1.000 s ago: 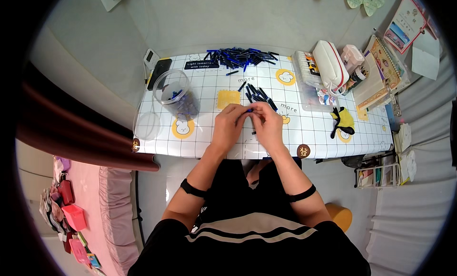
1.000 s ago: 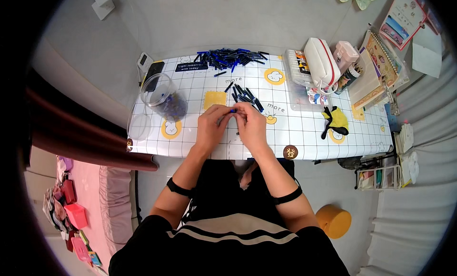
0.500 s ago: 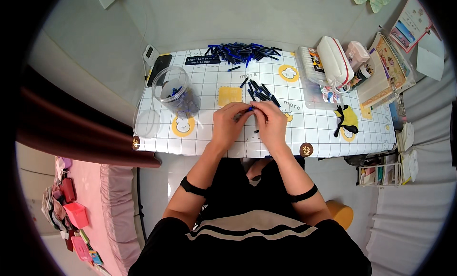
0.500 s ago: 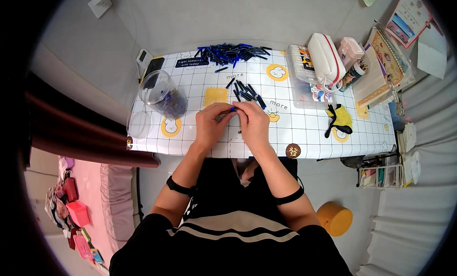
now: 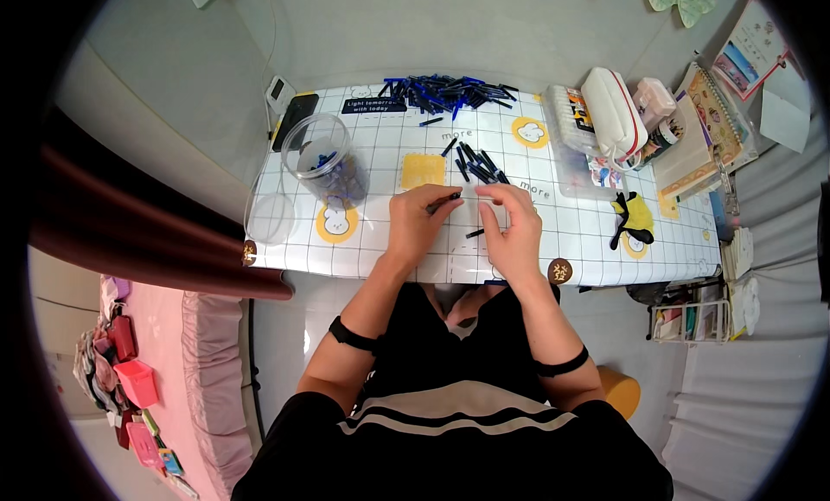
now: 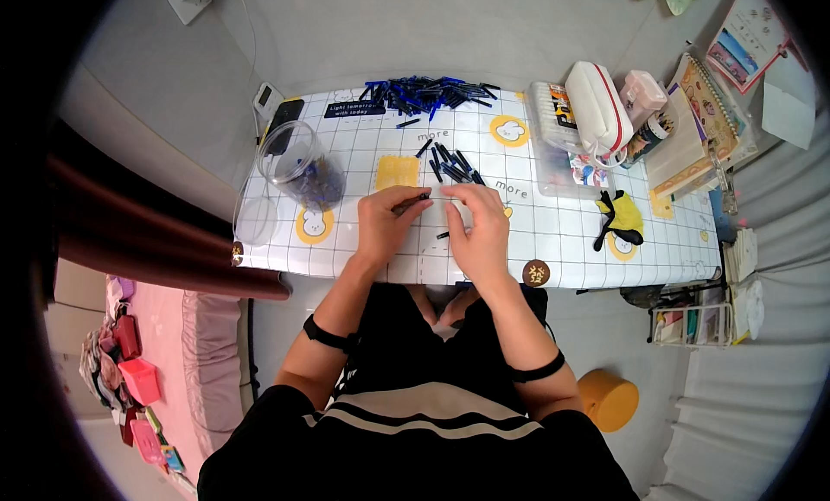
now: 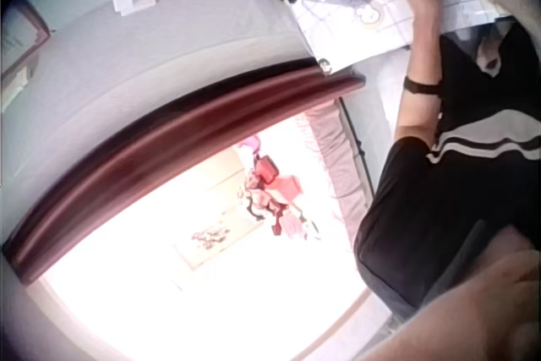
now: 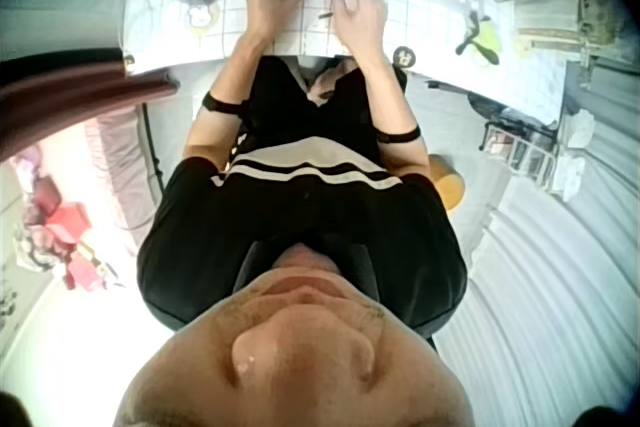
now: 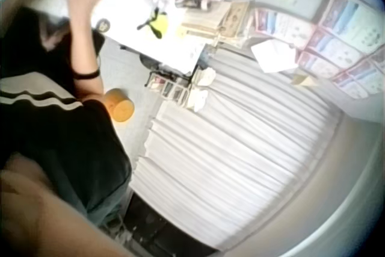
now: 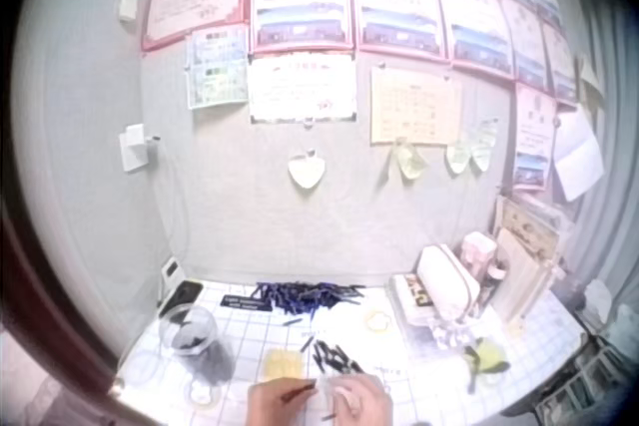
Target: The person assembles several pens by hand, inserting ink refills into the pen barrels, attaching the pen caps, and testing each pen on a yellow notepad at a desk.
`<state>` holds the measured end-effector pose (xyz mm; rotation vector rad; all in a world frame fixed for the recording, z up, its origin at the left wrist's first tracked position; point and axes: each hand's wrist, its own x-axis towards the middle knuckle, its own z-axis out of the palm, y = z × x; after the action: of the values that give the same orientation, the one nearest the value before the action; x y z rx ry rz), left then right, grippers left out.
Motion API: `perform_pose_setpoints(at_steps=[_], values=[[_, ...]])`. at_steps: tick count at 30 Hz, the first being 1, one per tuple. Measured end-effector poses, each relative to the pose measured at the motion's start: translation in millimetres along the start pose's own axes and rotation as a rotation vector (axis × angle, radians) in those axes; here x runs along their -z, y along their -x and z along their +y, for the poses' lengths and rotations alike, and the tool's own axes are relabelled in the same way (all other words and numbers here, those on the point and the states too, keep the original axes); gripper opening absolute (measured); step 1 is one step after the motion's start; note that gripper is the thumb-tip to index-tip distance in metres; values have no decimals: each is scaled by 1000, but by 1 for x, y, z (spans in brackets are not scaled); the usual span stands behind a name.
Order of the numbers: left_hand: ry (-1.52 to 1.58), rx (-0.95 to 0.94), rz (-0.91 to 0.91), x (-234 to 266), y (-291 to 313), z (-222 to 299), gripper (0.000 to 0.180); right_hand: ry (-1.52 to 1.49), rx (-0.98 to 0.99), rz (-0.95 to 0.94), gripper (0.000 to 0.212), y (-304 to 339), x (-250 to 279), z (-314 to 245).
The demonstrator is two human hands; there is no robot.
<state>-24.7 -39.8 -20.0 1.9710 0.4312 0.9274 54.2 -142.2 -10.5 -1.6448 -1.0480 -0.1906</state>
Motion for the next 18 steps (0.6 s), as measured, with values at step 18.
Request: perform_pose_setpoints(at_steps=[18], values=[[-51, -52, 147, 27, 11, 7, 15, -69, -23, -496, 12, -10, 11, -12]])
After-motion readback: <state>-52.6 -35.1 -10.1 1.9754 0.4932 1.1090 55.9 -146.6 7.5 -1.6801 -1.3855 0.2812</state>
